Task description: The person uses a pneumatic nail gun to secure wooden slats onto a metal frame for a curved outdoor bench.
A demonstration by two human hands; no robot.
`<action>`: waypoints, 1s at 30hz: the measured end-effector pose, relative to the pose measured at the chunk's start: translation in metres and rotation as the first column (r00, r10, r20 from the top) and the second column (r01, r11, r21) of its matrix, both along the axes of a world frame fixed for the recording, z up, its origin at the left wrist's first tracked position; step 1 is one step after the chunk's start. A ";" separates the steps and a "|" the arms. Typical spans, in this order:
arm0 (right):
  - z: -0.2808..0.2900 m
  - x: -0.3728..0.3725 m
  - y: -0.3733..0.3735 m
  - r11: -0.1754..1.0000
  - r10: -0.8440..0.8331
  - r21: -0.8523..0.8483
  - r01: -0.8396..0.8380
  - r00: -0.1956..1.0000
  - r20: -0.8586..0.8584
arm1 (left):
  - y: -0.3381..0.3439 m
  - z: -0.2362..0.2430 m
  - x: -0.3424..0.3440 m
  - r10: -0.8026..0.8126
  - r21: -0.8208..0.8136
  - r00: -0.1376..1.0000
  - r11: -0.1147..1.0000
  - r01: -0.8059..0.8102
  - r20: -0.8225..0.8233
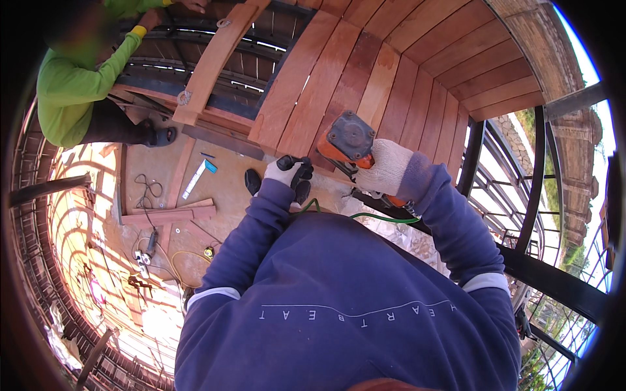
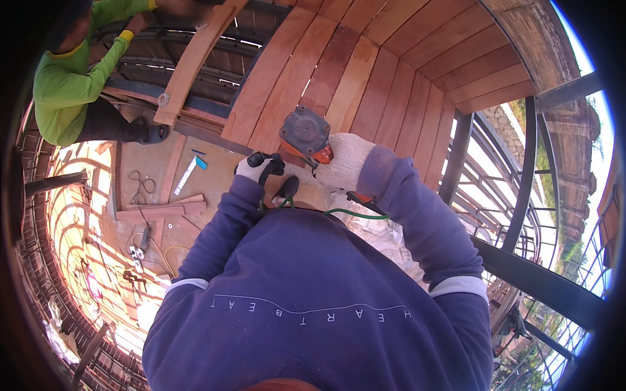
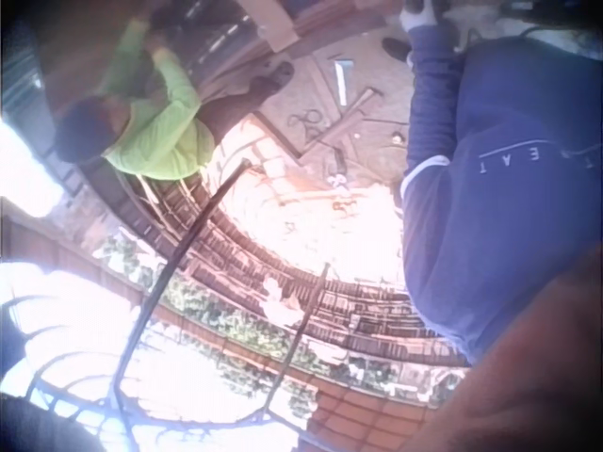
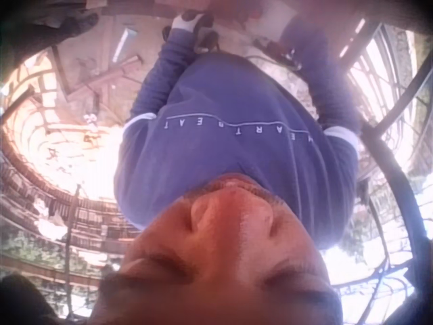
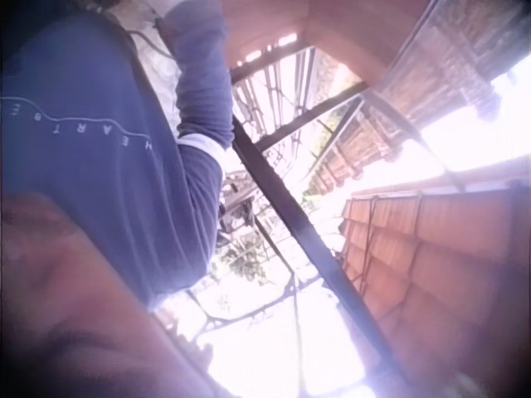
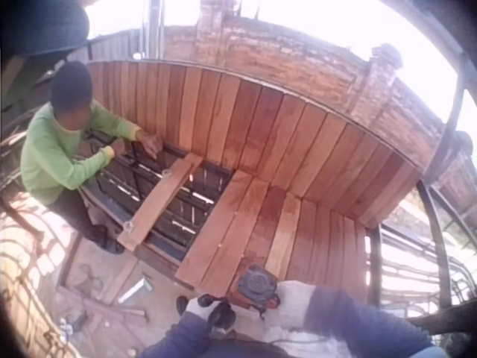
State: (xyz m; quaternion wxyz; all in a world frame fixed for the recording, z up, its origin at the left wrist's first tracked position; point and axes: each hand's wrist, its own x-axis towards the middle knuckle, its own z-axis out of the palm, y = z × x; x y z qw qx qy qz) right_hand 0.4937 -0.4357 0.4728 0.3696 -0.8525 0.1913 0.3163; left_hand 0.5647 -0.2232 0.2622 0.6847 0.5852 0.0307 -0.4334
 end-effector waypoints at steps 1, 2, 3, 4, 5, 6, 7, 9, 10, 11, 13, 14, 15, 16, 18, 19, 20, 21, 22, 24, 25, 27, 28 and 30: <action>0.002 0.001 0.000 1.000 0.005 -0.010 -0.005 1.000 -0.017 | 0.000 0.000 0.000 -0.014 0.027 1.000 1.000 0.013 0.020; 0.000 0.001 -0.002 1.000 0.020 -0.013 -0.021 1.000 -0.005 | -0.001 0.005 0.001 -0.029 0.053 0.999 0.998 0.027 0.037; -0.003 0.001 -0.004 0.999 0.036 -0.016 -0.036 0.999 0.006 | -0.002 0.008 0.002 -0.045 0.080 0.997 0.996 0.041 0.055; -0.004 0.001 -0.005 0.998 0.052 -0.019 -0.051 0.999 0.017 | -0.003 0.007 0.002 -0.040 0.062 0.998 0.997 0.037 0.050; -0.003 0.001 -0.004 0.998 0.052 -0.024 -0.052 0.999 0.001 | -0.002 0.006 0.001 -0.032 0.045 0.998 0.999 0.030 0.046; 0.000 0.003 -0.003 0.998 0.052 -0.030 -0.052 0.999 -0.015 | -0.002 0.005 0.001 -0.024 0.028 0.999 0.999 0.023 0.042; 0.001 0.004 -0.002 0.998 0.052 -0.035 -0.053 0.998 -0.031 | -0.001 0.005 0.001 -0.022 0.024 0.999 0.999 0.022 0.029; -0.003 0.002 -0.004 0.998 0.051 -0.029 -0.052 0.998 -0.025 | -0.001 0.005 0.001 -0.021 0.016 1.000 1.000 0.021 0.001; -0.004 0.002 -0.004 0.998 0.051 -0.026 -0.051 0.998 -0.022 | -0.001 0.005 0.002 -0.024 0.009 1.000 1.000 0.024 0.014; -0.003 0.003 -0.004 0.998 0.051 -0.021 -0.052 0.999 -0.012 | -0.001 0.004 0.002 -0.027 0.004 0.999 1.000 0.027 0.024; 0.001 0.004 -0.003 0.999 0.051 -0.011 -0.051 0.999 0.007 | 0.000 0.001 0.001 -0.026 -0.012 0.999 1.000 0.026 0.039; 0.000 0.004 -0.003 0.999 0.050 -0.012 -0.050 0.999 -0.003 | 0.000 0.000 0.001 -0.022 -0.022 0.999 0.999 0.023 0.042; -0.001 0.004 -0.004 0.999 0.049 -0.014 -0.049 0.999 -0.013 | 0.000 -0.001 0.001 -0.018 -0.033 0.999 0.999 0.020 0.046; -0.002 0.004 -0.004 0.999 0.047 -0.015 -0.047 0.999 -0.023 | 0.000 -0.002 0.000 -0.023 -0.029 0.999 0.999 0.024 0.050; 0.001 0.003 -0.003 1.000 0.021 0.008 -0.021 1.000 -0.022 | 0.000 0.001 0.002 -0.031 -0.024 0.998 0.999 0.032 0.062; 0.002 0.003 -0.003 1.000 0.008 0.019 -0.007 1.000 -0.022 | 0.000 0.001 0.002 -0.034 -0.025 0.998 0.999 0.036 0.060; 0.003 0.002 -0.003 1.000 0.007 0.009 -0.007 1.000 -0.013 | 0.000 0.002 0.002 -0.038 -0.027 0.998 0.999 0.039 0.059; 0.004 0.000 -0.003 1.000 0.007 -0.002 -0.007 1.000 -0.005 | 0.001 0.002 0.003 -0.041 -0.028 0.997 0.999 0.043 0.059; 0.004 -0.003 -0.003 1.000 0.007 -0.012 -0.007 1.000 0.004 | 0.000 0.000 0.003 -0.040 -0.051 0.998 0.998 0.042 0.047; 0.001 -0.014 -0.007 0.995 -0.059 0.085 0.055 0.997 0.044 | 0.001 -0.008 0.002 -0.034 -0.096 0.999 0.995 0.035 0.018; 0.000 -0.019 -0.010 0.987 -0.093 0.135 0.084 0.994 0.061 | 0.002 -0.012 0.003 -0.021 -0.109 1.000 0.994 0.023 0.015; 0.000 -0.026 -0.012 0.984 -0.127 0.126 0.126 0.992 -0.001 | 0.001 -0.016 0.001 -0.007 -0.135 1.000 0.991 0.007 0.002; 0.003 -0.028 -0.011 0.981 -0.141 0.132 0.141 0.990 -0.008 | 0.001 -0.018 0.001 -0.006 -0.134 1.000 0.991 0.006 -0.002; 0.004 -0.032 -0.012 0.984 -0.133 0.120 0.132 0.991 -0.005 | 0.001 -0.016 0.002 -0.006 -0.136 1.000 0.991 0.005 -0.007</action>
